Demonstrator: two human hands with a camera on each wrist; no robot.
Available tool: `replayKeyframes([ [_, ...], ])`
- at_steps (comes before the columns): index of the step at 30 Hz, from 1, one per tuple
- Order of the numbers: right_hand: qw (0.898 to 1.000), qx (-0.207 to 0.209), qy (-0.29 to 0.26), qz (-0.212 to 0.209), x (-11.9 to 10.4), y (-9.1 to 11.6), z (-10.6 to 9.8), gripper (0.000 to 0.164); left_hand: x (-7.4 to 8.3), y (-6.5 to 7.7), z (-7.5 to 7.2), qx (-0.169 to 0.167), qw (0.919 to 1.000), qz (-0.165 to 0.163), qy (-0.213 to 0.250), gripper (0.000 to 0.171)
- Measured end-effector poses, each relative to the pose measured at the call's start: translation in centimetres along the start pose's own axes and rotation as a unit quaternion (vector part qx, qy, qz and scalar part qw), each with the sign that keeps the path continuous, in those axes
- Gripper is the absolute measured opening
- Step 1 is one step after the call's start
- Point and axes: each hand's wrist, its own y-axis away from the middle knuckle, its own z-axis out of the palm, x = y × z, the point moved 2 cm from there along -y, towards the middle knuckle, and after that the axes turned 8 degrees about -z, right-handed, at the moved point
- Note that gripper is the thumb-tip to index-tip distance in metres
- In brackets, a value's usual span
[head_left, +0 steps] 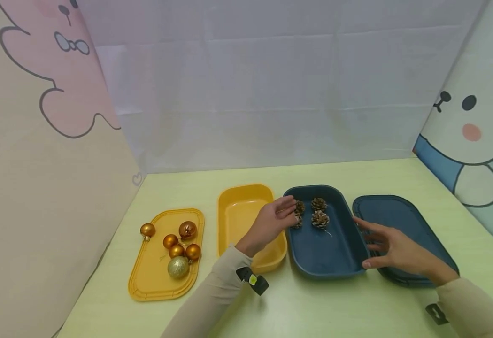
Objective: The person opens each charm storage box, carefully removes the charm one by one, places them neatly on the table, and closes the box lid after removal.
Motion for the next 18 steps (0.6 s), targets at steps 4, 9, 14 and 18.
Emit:
replayKeyframes([
  [4,1.000,0.000,-0.007,0.003,0.2,0.1,0.2,0.104,0.5,-1.2,0.5,0.003,0.9950,0.009,-0.099,0.066],
  [9,1.000,-0.001,-0.018,-0.002,0.3,0.3,0.3,0.103,1.5,-2.2,1.3,0.020,0.9603,0.042,-0.275,0.067],
  [14,1.000,0.000,-0.019,0.001,0.4,0.2,0.4,0.103,2.0,-3.0,1.9,0.042,0.9241,0.054,-0.376,0.062],
  [18,1.000,0.001,-0.019,0.005,0.3,0.1,0.3,0.103,2.4,-3.6,1.9,0.027,0.9260,0.046,-0.374,0.054],
])
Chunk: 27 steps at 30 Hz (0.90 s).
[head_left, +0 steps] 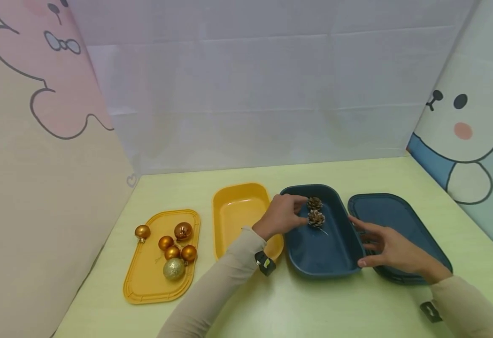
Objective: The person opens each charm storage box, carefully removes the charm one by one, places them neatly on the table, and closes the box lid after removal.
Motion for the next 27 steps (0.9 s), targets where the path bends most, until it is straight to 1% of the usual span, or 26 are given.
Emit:
replayKeyframes([
  [2,1.000,0.001,0.002,0.001,-0.1,-0.1,-0.1,0.103,0.1,-0.4,-0.3,-0.010,0.9996,-0.006,0.025,0.051],
  [3,1.000,0.000,0.002,0.000,-0.1,-0.1,-0.1,0.103,0.2,-0.6,-0.4,-0.012,0.9995,-0.011,0.028,0.050],
  [5,1.000,-0.002,0.000,0.000,-0.2,-0.2,-0.2,0.103,0.4,-1.1,-0.4,-0.015,0.9983,-0.024,0.050,0.047],
  [6,1.000,-0.002,-0.001,-0.001,-0.2,-0.2,-0.2,0.104,0.6,-1.5,-0.3,-0.013,0.9984,-0.028,0.048,0.046],
  [11,1.000,0.000,-0.002,0.003,-0.1,-0.1,-0.2,0.104,1.9,-2.9,1.0,0.006,0.9990,-0.045,0.005,0.043],
  [12,1.000,0.001,-0.003,0.001,-0.1,-0.1,-0.1,0.103,2.0,-3.0,1.2,0.013,0.9985,-0.052,-0.006,0.042],
  [18,1.000,-0.001,-0.016,-0.011,-0.2,0.0,0.1,0.101,2.2,-3.7,2.2,0.031,0.9938,-0.105,-0.021,0.036],
  [19,1.000,0.000,-0.016,-0.012,-0.2,0.0,0.1,0.101,2.3,-3.9,2.3,0.033,0.9932,-0.109,-0.025,0.034],
  [21,1.000,0.003,-0.015,-0.015,-0.1,0.2,0.1,0.101,2.3,-4.2,2.5,0.032,0.9915,-0.120,-0.037,0.015],
  [22,1.000,0.003,-0.014,-0.016,-0.1,0.2,0.1,0.101,2.3,-4.4,2.6,0.033,0.9906,-0.126,-0.042,0.015],
  [25,1.000,0.005,-0.007,-0.022,-0.1,0.2,0.1,0.100,2.4,-4.6,2.7,0.025,0.9868,-0.146,-0.065,0.042],
  [26,1.000,0.006,-0.005,-0.019,-0.1,0.2,0.2,0.100,2.4,-4.7,2.8,0.022,0.9853,-0.152,-0.074,0.048],
  [27,1.000,0.006,-0.005,-0.021,-0.1,0.2,0.2,0.100,2.4,-4.7,2.9,0.022,0.9840,-0.156,-0.083,0.045],
])
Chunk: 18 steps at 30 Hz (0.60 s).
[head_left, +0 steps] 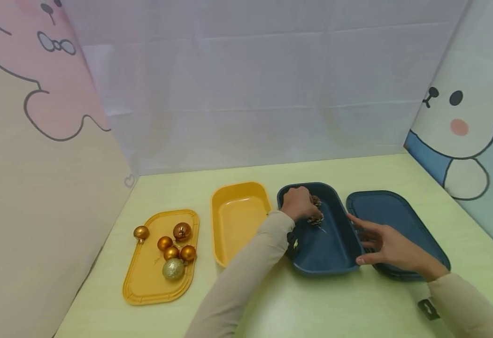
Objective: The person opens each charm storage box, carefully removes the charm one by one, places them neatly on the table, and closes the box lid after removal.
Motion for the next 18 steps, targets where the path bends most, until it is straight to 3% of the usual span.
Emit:
replayKeyframes([
  [5,1.000,0.004,0.004,0.002,0.0,0.0,0.3,0.100,0.2,-0.1,0.6,-0.006,0.9994,-0.006,-0.033,0.034],
  [13,1.000,0.010,-0.011,0.005,0.2,-0.1,0.7,0.098,0.2,-0.1,1.1,-0.014,0.9971,-0.002,-0.074,0.052],
  [18,1.000,0.007,-0.017,0.002,0.1,-0.3,0.8,0.098,-0.3,-0.3,1.4,-0.024,0.9965,0.002,-0.080,0.054],
])
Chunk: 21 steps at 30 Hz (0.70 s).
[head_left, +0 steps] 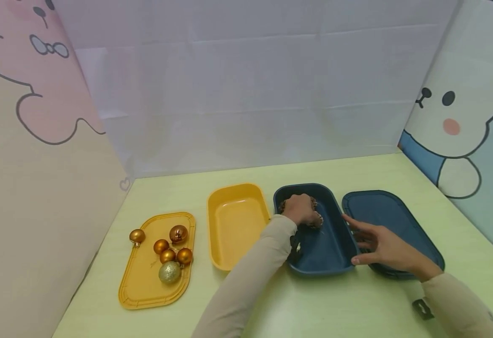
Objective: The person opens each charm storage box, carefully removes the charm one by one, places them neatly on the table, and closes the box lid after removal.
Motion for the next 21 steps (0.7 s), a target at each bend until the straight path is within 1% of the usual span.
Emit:
replayKeyframes([
  [4,1.000,-0.003,0.004,0.004,-0.2,-0.1,0.1,0.099,-0.3,-0.3,0.1,0.008,0.9999,0.009,0.001,0.056],
  [8,1.000,-0.006,0.000,0.005,-0.2,-0.2,0.2,0.099,-0.5,-0.3,0.0,0.011,0.9999,0.008,0.008,0.060],
  [12,1.000,-0.008,-0.001,0.004,-0.2,-0.2,0.2,0.099,-0.5,-0.1,-0.4,0.009,0.9993,0.014,0.034,0.061],
  [15,1.000,-0.003,0.003,0.012,-0.3,0.0,0.3,0.099,-0.3,0.0,-0.7,-0.004,0.9981,0.019,0.058,0.061],
  [18,1.000,-0.001,0.005,0.022,-0.3,0.2,0.2,0.099,0.0,0.1,-1.1,-0.013,0.9961,0.013,0.086,0.052],
  [21,1.000,-0.001,0.006,0.023,-0.4,0.3,0.1,0.100,0.4,0.2,-1.5,-0.019,0.9919,0.007,0.126,0.033],
])
